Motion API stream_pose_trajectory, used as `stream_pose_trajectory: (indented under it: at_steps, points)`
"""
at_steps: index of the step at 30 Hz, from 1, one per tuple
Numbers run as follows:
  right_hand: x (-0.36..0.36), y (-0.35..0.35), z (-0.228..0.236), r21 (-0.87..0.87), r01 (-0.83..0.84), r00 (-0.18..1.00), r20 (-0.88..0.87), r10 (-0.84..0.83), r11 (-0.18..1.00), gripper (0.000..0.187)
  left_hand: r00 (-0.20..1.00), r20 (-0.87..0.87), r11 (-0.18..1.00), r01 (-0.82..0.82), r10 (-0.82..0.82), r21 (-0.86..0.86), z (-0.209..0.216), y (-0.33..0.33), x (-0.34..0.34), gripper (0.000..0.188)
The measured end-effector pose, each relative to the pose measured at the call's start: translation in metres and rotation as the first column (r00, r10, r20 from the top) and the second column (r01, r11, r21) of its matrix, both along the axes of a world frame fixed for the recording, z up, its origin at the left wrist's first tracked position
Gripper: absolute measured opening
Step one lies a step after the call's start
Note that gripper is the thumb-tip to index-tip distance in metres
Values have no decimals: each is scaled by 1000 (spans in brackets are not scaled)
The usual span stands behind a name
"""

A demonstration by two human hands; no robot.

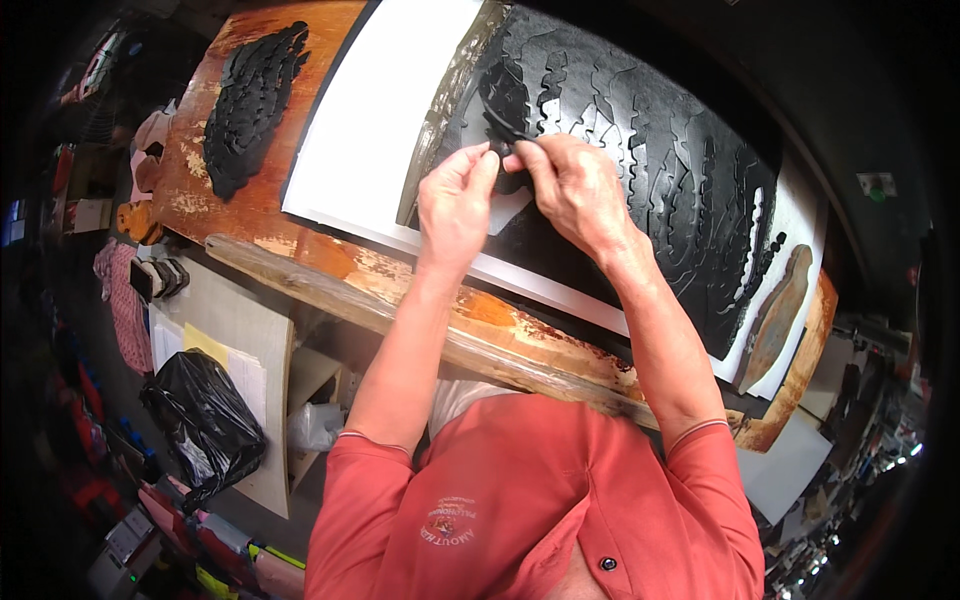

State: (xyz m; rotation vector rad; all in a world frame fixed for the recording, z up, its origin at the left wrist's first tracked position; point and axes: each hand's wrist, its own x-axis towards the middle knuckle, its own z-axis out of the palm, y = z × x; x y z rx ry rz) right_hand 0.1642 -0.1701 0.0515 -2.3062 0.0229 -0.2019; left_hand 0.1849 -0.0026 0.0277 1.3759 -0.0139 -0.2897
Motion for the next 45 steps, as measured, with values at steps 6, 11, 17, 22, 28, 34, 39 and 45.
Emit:
stream_pose_trajectory:
  at_steps: [6,11,17,22,28,34,39,45]
  points:
    - [-16,-76,2,443,509,860,-230,-454,738,43,958,261,981,-155,120,116,-3,-11,-13,22]
    - [-31,-143,0,437,419,854,108,-509,796,36,941,280,974,-218,192,62,-8,-16,-9,23]
    - [-65,-253,27,597,657,526,77,-847,462,30,845,475,893,-388,246,227,-19,-10,-1,17]
    - [-105,-233,31,185,766,568,255,-782,616,35,773,601,851,-443,203,282,-7,-15,-6,33]
    - [-100,-96,-2,-133,314,908,332,-257,940,8,793,583,894,-120,-176,432,20,-15,-59,41]
    - [-91,-47,-5,-308,84,947,321,20,948,22,925,294,825,35,-240,565,28,-20,-41,48]
    - [-90,-36,-2,-337,30,982,186,35,941,22,940,83,820,244,-332,518,37,-28,0,47]
    - [-84,-31,7,-380,25,999,48,-7,924,18,909,-132,814,412,-395,409,33,-34,11,38]
